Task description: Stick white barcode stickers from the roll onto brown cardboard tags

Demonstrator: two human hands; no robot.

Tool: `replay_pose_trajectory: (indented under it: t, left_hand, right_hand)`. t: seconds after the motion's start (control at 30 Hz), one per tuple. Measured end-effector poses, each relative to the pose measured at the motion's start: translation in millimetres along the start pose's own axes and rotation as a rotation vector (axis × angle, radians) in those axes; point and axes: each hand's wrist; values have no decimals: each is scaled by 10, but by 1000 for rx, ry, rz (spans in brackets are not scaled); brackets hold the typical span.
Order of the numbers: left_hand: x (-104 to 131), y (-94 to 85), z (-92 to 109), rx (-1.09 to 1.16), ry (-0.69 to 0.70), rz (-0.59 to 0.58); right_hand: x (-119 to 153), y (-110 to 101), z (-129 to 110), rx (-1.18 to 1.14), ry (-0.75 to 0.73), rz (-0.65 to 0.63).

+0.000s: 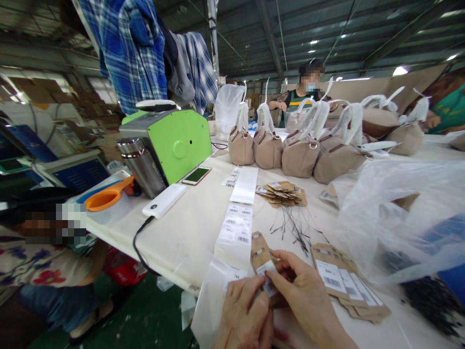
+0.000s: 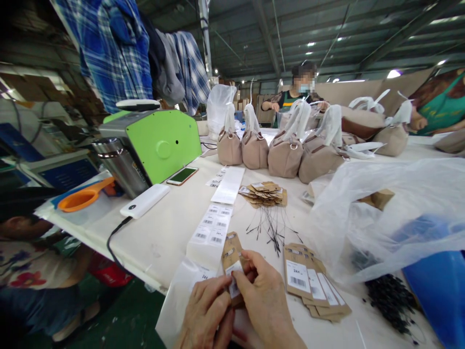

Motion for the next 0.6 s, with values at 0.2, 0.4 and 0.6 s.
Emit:
replay_pose_trajectory:
  t: [0.2,0.4,0.6]
  left_hand:
    - [-13,-39,-43,-53,67,-8]
    - [-51,-12,-7,-62,72,74]
    - [-96,-83,7,-33,79,46]
  right_hand:
    - [67,-131,-9,-199,46,143]
    - [129,-674,15,-10,148,471]
    - [96,-963,478,434,13,589]
Point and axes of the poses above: each hand's wrist, its own x-axis away from the middle knuckle, its own y-axis out of the palm, z = x × y, and after that the axes turned 1 degree about x, right-handed
